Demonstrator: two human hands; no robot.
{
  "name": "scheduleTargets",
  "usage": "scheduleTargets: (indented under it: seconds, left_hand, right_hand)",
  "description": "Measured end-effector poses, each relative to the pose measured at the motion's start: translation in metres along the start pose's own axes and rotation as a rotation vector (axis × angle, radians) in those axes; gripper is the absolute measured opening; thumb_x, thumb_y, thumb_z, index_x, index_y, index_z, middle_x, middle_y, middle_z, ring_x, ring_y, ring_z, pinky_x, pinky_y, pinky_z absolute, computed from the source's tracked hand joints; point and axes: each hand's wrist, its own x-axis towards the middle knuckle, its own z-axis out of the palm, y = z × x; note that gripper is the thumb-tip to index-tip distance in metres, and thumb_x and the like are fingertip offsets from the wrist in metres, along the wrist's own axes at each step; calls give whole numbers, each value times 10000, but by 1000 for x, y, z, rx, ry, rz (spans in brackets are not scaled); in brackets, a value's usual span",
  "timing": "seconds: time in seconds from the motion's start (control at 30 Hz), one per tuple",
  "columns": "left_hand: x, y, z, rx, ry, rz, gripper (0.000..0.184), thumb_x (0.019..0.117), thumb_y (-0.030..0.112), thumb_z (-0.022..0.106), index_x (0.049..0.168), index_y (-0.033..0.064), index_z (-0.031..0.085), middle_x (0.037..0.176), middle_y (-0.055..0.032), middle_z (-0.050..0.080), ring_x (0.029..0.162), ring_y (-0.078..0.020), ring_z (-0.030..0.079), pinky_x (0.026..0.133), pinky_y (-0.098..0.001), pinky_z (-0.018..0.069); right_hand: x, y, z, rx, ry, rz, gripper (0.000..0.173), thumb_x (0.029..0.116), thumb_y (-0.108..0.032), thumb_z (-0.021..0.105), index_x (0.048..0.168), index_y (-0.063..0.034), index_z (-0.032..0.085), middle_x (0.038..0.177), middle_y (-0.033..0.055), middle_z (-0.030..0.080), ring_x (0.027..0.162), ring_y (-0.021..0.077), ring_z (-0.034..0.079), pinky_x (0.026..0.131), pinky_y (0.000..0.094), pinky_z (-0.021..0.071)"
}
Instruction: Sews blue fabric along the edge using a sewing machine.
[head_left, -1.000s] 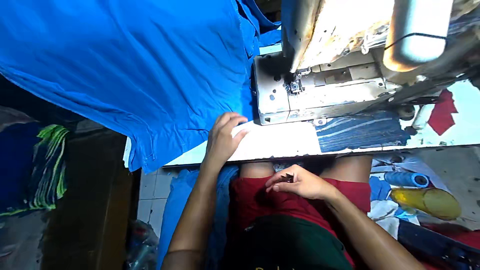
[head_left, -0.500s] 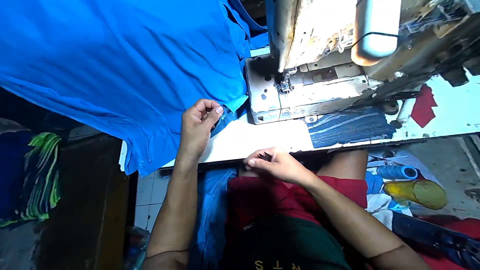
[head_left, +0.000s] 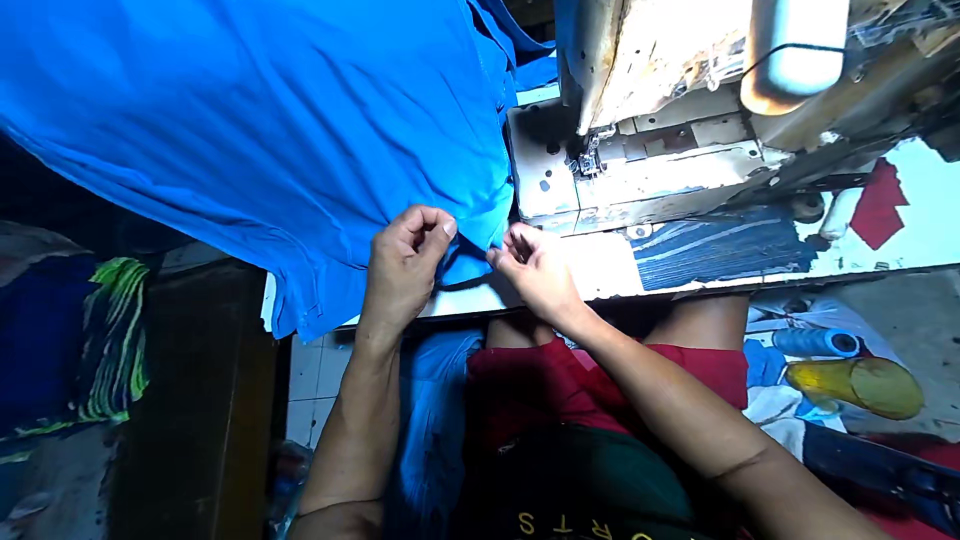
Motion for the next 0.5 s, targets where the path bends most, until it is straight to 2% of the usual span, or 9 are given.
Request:
scheduleTargets:
  seconds: [0.07,0.13,0.2,0.27,0.33,0.4,0.43,0.5]
  left_hand:
    - [9,6,-9,94,-4,36,89,1043,180,582,1059,118,645,802,9,612,600,-70,540,513,-196,452]
    - [22,13,-15,166,-46,67,100,1041,192,592,1050,109,647,810,8,610,634,-65,548,546,-205,455]
    - [41,21,-19,178,-53,103,112,1024,223,629,1042,126,682,827,36,647,684,-52,595,600,-213,503]
    - [46,27,-19,176,-52,92,99,1006,231,660,1015,142,703,798,50,657,645,-47,592,562,-204,496]
    - [42,32,-15,181,-64,72,79,996,212,673,969,143,699,737,36,630,556,-64,547,480,-200,447]
    - [40,38,-11,171,-86,67,59,982,189,693,953,139,705,707,27,630,521,-78,540,450,-209,439]
    - [38,40,-10,166,-96,68,49,978,178,698,953,135,705,692,19,626,501,-87,533,432,-215,437]
    - [35,44,-9,184,-93,81,49,977,179,694,945,142,701,674,15,620,476,-98,529,404,-228,437]
  right_hand:
    - [-7,3,-2,-346,30,10,72,915,-202,647,894,-149,602,627,2,544,524,184,539,460,413,433]
    - [-19,8,-5,-516,97,-54,145,872,-166,672,996,-122,611,669,15,597,559,214,603,477,452,472]
    - [-22,14,-7,-486,211,-179,159,914,-190,684,1021,-97,611,764,12,615,608,171,609,498,393,502]
    - [-22,14,-3,-351,250,-236,218,941,-256,717,1009,-88,596,779,7,592,606,135,567,505,345,492]
    - [-17,6,10,-248,265,-223,353,908,-364,778,1000,-86,582,779,12,582,591,135,551,496,343,485]
    - [-7,-8,26,-206,301,-171,477,855,-441,819,1037,-82,562,828,36,608,622,164,588,515,374,513]
    - [-1,-12,36,-189,322,-140,500,841,-419,834,1070,-79,548,864,52,621,656,184,614,537,398,533]
    - [13,-11,56,-204,359,-84,438,821,-234,797,1120,-80,517,894,68,632,711,220,645,557,439,545]
